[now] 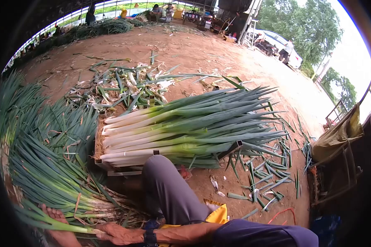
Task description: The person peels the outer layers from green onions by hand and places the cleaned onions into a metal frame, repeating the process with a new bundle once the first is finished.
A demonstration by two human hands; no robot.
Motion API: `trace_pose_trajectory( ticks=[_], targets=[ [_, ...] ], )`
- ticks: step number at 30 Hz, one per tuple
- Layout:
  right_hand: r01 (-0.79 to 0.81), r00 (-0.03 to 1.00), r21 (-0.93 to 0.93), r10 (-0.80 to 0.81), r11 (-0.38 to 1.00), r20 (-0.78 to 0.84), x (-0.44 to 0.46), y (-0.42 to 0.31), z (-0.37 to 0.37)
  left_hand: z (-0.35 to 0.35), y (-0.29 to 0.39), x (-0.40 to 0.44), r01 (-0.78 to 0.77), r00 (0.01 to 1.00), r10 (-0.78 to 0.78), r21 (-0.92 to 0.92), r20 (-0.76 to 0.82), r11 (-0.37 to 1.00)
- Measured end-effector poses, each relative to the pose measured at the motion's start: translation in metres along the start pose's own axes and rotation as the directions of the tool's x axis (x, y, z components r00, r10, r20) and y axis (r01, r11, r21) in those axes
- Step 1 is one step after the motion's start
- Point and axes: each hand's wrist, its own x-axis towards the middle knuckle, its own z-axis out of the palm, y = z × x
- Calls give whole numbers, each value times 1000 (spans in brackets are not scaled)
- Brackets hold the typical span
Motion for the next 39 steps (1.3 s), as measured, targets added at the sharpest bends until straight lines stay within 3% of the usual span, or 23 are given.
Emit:
trace_pose_trajectory(
  ticks=[1,2,3,4,5,6,7,8,9,10,11,12,16,19,25,31,33,36,38,39],
  targets=[
    [-44,996,23,42,999,79,1,-5,-6,24,11,-26,-93,995,78,390,55,916],
    [-58,997,12,57,998,59,2,-1,-4,40,23,-44,-187,982,128,710,136,679],
    [-73,997,0,73,997,39,5,6,0,47,29,-52,-265,963,142,906,231,330],
    [-88,996,-12,88,996,21,6,13,4,50,30,-54,-141,987,49,663,156,735],
    [-81,997,-3,82,997,10,6,14,4,52,32,-55,32,989,-69,268,130,963],
    [-74,997,6,74,997,-1,7,15,5,52,32,-55,212,970,-184,-185,159,960],
    [-68,998,14,68,998,-11,7,16,6,50,32,-55,57,989,-103,366,108,929],
    [9,990,-38,-14,999,-137,9,23,13,45,31,-54,-84,994,-6,805,108,587],
    [78,962,-99,-101,992,-254,12,32,25,40,30,-52,-161,985,75,986,157,49],
    [139,912,-166,-192,976,-362,14,42,33,36,27,-48,-100,994,10,891,106,444],
    [156,919,-153,-200,976,-341,14,34,27,32,24,-42,-3,994,-69,649,86,761],
    [172,925,-140,-209,975,-318,14,18,14,33,23,-41,112,984,-147,303,97,947],
    [200,902,-186,-255,962,-350,19,9,8,53,26,-51,159,985,-166,129,46,979],
    [210,931,-92,-228,973,-285,18,3,0,42,23,-44,154,984,-162,95,77,983],
    [169,933,177,-100,970,-345,27,16,10,33,24,-38,154,985,-160,75,70,985],
    [126,843,137,-33,983,-536,30,12,11,16,21,-32,108,993,-111,116,26,987],
    [115,839,207,17,972,-544,30,13,10,0,19,-25,108,994,-106,131,-16,986],
    [109,812,454,185,884,-554,32,23,9,-40,10,8,28,969,-41,56,244,998],
    [170,790,603,258,779,-556,36,36,8,-43,12,4,0,981,-10,49,194,999],
    [215,790,663,272,717,-550,37,37,6,-20,14,-6,22,992,-15,-54,129,998]
  ],
)
